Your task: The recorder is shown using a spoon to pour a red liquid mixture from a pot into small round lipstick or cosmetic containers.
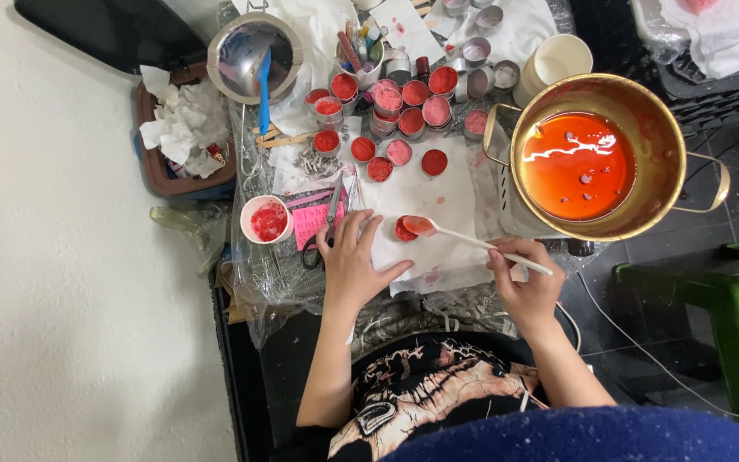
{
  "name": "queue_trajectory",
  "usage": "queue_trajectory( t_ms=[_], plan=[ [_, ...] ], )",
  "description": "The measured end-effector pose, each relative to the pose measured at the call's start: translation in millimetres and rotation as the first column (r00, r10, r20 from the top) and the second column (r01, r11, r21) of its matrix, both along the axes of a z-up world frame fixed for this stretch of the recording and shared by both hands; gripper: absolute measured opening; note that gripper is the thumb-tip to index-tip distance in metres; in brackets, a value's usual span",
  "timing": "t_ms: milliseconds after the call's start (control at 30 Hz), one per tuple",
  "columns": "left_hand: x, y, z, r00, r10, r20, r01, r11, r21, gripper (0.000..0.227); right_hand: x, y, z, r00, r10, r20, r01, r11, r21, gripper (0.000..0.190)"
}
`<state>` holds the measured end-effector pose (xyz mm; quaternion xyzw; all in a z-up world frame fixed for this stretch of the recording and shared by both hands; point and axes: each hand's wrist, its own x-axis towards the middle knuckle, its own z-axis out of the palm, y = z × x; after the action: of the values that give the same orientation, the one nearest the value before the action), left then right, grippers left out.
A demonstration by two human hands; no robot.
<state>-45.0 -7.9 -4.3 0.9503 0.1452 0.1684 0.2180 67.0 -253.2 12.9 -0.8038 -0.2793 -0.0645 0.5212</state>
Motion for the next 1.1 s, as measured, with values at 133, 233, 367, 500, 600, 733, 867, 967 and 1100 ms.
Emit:
queue_trajectory(
  t_ms=[133, 233, 367, 500, 600, 733, 867, 967, 1100],
  plan=[
    [0.0, -0.2, -1.7, 1.0, 0.001, -0.002, -0.001, 1.0, 0.001, 0.087, 0.0, -2.9, -5.3, 1.0, 0.007, 0.004, -0.007, 1.0, -0.015, 0.018],
    [0.2, -1.0, -1.3, 1.0, 0.004, -0.006, -0.004, 1.0, 0.008, 0.088, 0.7, -3.0, -2.1, 1.0, 0.022, 0.004, -0.022, 1.0, -0.021, 0.018],
    [1.4, -3.7, 3.5, 1.0, 0.021, -0.019, -0.021, 1.0, 0.004, 0.094, 2.3, -3.3, 6.4, 0.998, 0.047, 0.051, -0.046, 0.998, -0.037, 0.019],
    [5.1, -10.9, 8.3, 0.998, 0.056, -0.01, -0.056, 0.998, 0.014, 0.107, 3.3, -4.3, 6.5, 0.996, 0.046, 0.077, -0.041, 0.997, -0.059, 0.017],
    [10.3, -19.4, 8.8, 0.995, 0.095, -0.019, -0.094, 0.995, 0.028, 0.117, 3.7, -4.7, 6.4, 0.997, 0.023, 0.078, -0.019, 0.998, -0.054, 0.016],
    [13.4, -26.6, 5.3, 0.991, 0.125, -0.037, -0.124, 0.992, 0.037, 0.124, 5.4, -3.4, 8.8, 0.995, 0.031, 0.093, -0.023, 0.996, -0.09, 0.016],
    [15.3, -27.3, 4.2, 0.987, 0.144, -0.072, -0.14, 0.989, 0.055, 0.126, 7.0, -3.5, 6.5, 0.996, 0.029, 0.088, -0.025, 0.998, -0.056, 0.016],
    [14.2, -27.6, 0.6, 0.985, 0.145, -0.088, -0.137, 0.986, 0.093, 0.127, 6.3, -7.6, 2.0, 0.998, 0.028, 0.062, -0.027, 1.0, -0.016, 0.016],
    [14.5, -27.9, -6.3, 0.98, 0.153, -0.127, -0.14, 0.985, 0.105, 0.131, 4.7, -24.8, 4.2, 0.996, 0.007, -0.089, 0.011, 0.981, 0.196, 0.015]
  ],
)
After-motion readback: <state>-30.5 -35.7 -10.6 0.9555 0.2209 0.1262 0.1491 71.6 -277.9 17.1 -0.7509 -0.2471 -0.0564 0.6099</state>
